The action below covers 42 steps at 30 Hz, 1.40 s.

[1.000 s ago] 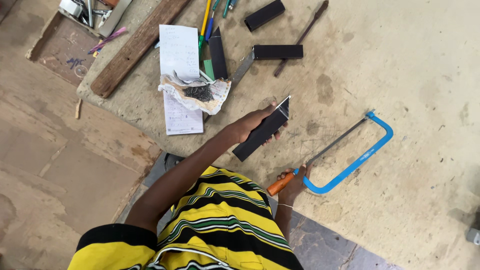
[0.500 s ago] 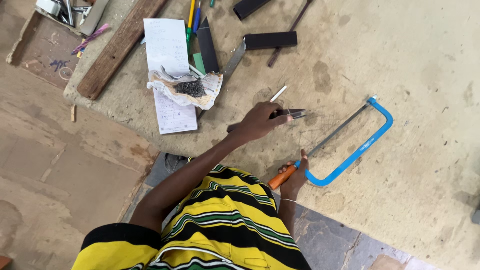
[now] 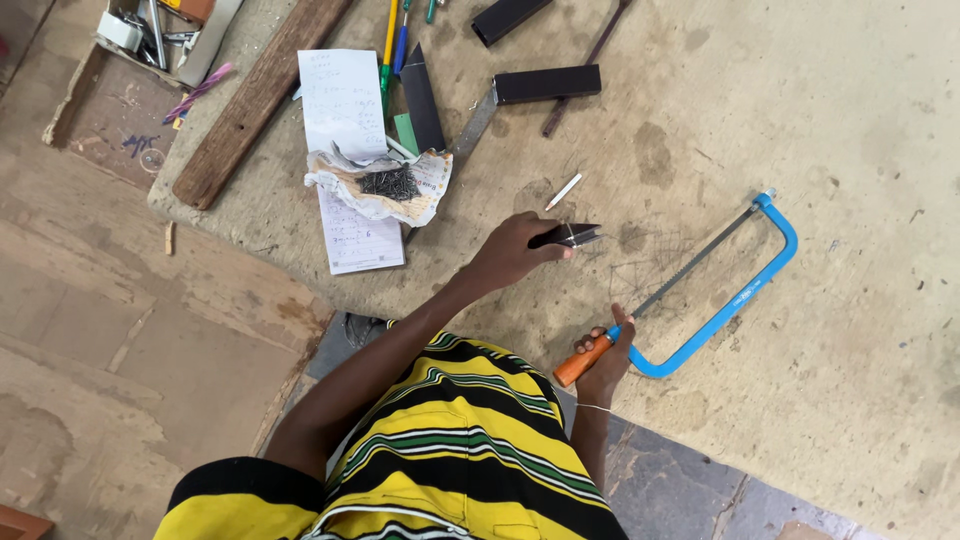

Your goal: The person uses a blue hacksaw to cut a small black metal bar held on a workbench. They repeatedly saw back and forth, pause to reposition the bar, and continue cutting until the piece is separated.

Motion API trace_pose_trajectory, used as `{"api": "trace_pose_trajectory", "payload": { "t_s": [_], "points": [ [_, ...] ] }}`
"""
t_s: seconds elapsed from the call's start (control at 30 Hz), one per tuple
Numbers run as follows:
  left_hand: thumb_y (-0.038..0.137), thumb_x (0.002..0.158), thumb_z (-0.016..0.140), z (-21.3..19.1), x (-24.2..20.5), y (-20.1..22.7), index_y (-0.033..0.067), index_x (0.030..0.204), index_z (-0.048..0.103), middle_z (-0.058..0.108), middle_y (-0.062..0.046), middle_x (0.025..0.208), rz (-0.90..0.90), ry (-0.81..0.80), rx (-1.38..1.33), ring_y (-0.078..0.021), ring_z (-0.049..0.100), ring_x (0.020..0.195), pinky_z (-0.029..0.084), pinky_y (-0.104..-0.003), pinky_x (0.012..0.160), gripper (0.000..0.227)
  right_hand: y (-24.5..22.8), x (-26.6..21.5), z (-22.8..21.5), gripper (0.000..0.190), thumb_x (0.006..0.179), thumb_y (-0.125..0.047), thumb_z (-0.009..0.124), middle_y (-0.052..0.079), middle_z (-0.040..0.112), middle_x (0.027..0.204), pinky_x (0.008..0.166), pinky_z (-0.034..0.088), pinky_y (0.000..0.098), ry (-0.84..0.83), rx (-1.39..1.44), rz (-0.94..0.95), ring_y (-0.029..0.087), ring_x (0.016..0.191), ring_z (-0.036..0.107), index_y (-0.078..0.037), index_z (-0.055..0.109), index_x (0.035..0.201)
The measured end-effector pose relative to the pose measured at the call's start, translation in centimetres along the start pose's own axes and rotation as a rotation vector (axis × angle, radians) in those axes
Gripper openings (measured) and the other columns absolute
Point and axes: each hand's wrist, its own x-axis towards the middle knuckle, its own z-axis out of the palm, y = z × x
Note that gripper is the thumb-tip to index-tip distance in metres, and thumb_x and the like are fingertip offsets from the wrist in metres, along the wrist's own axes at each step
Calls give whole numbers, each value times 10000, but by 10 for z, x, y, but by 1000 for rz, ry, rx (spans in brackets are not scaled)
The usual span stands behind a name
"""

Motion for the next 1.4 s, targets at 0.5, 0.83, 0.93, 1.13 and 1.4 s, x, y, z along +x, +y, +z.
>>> {"api": "trace_pose_trajectory", "payload": {
  "t_s": [0.5, 0.83, 0.93, 1.13, 1.4],
  "points": [
    [535, 851, 765, -5, 5, 31, 52, 1053, 776, 648, -68, 865, -1, -138, -230, -184, 600, 796, 473, -339, 717, 524, -1, 2, -4, 561, 1063, -492, 491, 23, 526, 699, 505, 418, 272, -11, 50, -3, 104, 538, 464, -73, 538, 1432],
    [458, 809, 845, -2, -1, 67, 41, 1249, 673, 610, -128, 1073, 227, 7, 184, -305, 591, 1034, 477, -433, 909, 630, -2, 1, -1, 531, 1085, -467, 452, 13, 517, 694, 499, 421, 253, 1, 58, 10, 92, 538, 460, -79, 536, 1437],
    [406, 785, 876, 3, 4, 77, 63, 1259, 647, 605, -107, 1091, 358, 59, 296, -297, 572, 1070, 455, -445, 982, 628, -2, 1, 0, 529, 1080, -458, 456, 12, 520, 699, 504, 425, 251, 1, 45, -7, 94, 545, 462, -104, 527, 1465],
    [325, 786, 868, 28, 29, 83, 91, 1314, 617, 552, -109, 1119, 540, 68, 442, -298, 523, 1063, 404, -462, 912, 629, -5, -3, 4, 544, 1055, -464, 487, -2, 510, 689, 487, 419, 244, 39, 25, 8, 87, 536, 452, -181, 531, 1518],
    [508, 897, 669, 93, 129, 4, 116, 1480, 469, 468, -133, 1464, 522, 55, 932, -348, 433, 1320, 309, -624, 1082, 730, -2, -3, -6, 585, 1037, -471, 555, 11, 496, 673, 462, 422, 269, 8, 217, 127, 115, 507, 458, -152, 364, 1489]
  ]
}}
